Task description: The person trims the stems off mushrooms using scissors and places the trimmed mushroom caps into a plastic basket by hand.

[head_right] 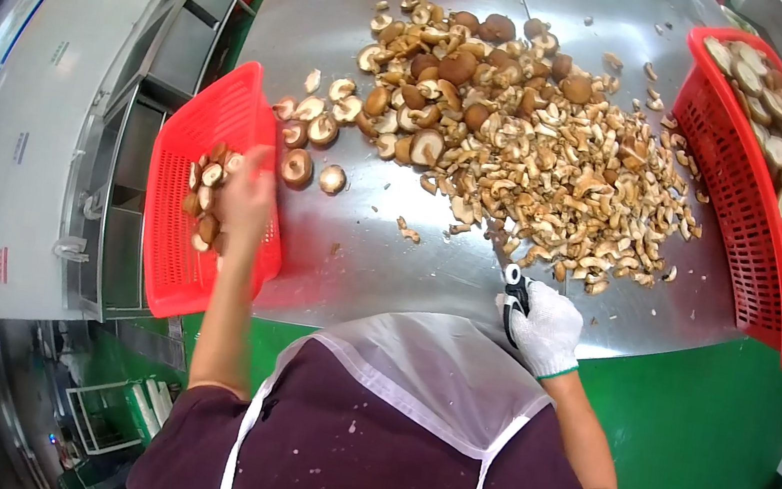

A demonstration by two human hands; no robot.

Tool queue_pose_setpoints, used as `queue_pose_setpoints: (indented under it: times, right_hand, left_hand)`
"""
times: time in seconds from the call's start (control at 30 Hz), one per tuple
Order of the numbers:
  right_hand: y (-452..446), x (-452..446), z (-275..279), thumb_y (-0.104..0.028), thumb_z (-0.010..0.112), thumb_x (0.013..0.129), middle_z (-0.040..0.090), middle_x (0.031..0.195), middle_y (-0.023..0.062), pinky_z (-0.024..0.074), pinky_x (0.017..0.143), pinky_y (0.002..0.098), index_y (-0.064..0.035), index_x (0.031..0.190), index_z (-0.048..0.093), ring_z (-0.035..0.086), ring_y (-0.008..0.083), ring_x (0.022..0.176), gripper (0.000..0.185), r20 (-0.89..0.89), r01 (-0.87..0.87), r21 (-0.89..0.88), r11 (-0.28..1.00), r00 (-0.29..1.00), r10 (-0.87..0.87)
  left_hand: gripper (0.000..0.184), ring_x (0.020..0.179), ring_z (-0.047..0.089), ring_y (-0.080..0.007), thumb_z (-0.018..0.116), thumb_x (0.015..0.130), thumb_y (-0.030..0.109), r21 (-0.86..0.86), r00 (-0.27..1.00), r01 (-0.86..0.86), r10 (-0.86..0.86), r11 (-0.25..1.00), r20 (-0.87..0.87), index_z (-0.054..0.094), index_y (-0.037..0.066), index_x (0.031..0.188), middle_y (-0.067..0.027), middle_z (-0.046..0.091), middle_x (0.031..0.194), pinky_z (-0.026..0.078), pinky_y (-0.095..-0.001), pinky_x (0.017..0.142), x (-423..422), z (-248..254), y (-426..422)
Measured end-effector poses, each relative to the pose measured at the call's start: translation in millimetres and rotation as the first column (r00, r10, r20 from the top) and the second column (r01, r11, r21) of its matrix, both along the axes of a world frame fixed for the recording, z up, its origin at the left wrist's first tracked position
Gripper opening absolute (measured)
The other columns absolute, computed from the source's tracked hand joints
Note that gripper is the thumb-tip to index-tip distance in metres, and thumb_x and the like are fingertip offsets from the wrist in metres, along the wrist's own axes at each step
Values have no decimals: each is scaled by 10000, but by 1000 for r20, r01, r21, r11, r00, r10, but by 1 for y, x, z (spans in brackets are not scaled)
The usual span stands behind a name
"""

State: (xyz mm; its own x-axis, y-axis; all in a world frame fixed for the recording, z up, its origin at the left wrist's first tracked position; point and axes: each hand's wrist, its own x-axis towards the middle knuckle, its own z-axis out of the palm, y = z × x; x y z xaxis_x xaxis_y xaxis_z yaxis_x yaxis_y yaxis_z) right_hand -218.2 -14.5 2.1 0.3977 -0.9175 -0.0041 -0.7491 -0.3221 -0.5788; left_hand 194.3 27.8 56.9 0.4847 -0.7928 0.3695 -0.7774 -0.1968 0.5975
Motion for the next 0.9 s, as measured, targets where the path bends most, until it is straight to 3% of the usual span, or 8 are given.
queue_pose_setpoints:
  times: [0.2,0.3,0.4,0.43,0.53,0.7,0.83,0.9]
  right_hand:
    - [-5,13,19,-334,670,798,635,766,155,486,651,436,-88,791,641,619,370,738,248,-36,-88,60,994,995,90]
    - [-1,3,11,-337,690,795,620,716,145,476,608,438,-91,764,631,612,360,684,255,-40,-54,22,998,998,55]
    - [6,-5,8,-340,706,789,607,683,139,470,583,434,-91,751,635,606,356,652,262,-12,-8,31,999,1000,8]
    - [8,-6,7,-340,707,789,605,682,138,469,582,433,-91,753,638,605,357,651,261,6,12,63,998,1000,-13]
    - [9,-6,3,-331,703,793,605,680,136,468,581,434,-89,763,642,606,357,649,251,9,10,62,998,1000,-10]
    - [6,0,6,-336,702,793,613,682,139,473,583,437,-86,747,628,611,357,653,265,-4,12,69,998,1000,-12]
    - [5,4,-6,-360,705,788,617,679,144,480,589,443,-84,742,619,617,361,661,293,-5,6,88,996,1000,-6]
    - [3,7,-4,-371,703,789,619,679,147,483,592,446,-83,746,621,620,363,666,302,-33,-8,107,994,999,12]
  left_hand:
    - [287,1228,499,-338,512,895,113,661,968,-89,-91,745,233,610,31,1151,-191,563,1275,472,-427,947,-16,-94,-52]
    - [260,1141,562,-373,555,885,131,556,960,-65,-101,829,263,592,4,1108,-198,607,1173,493,-452,912,2,-138,-51]
    - [214,984,645,-354,571,916,140,199,909,6,78,980,-410,589,21,1093,-161,653,1080,546,-425,806,22,-181,-54]
    - [195,875,684,-255,557,955,139,113,426,73,71,991,-902,604,44,1118,-119,679,1046,567,-333,731,-4,-126,-48]
    - [180,869,674,-171,537,976,132,-72,169,144,-96,987,-981,613,59,1121,-82,675,1061,567,-264,694,-28,-46,-32]
    - [253,1012,642,-221,587,936,122,-66,932,-73,44,995,-360,590,28,1171,-103,649,1141,527,-332,839,39,17,10]
    - [391,1252,498,-299,577,872,37,-216,688,-282,354,935,634,534,-3,1258,-196,535,1313,380,-421,1060,36,30,16]
    - [458,1355,365,-344,565,857,40,-196,983,-70,101,978,153,492,-17,1305,-219,428,1421,260,-447,1133,5,4,-1]
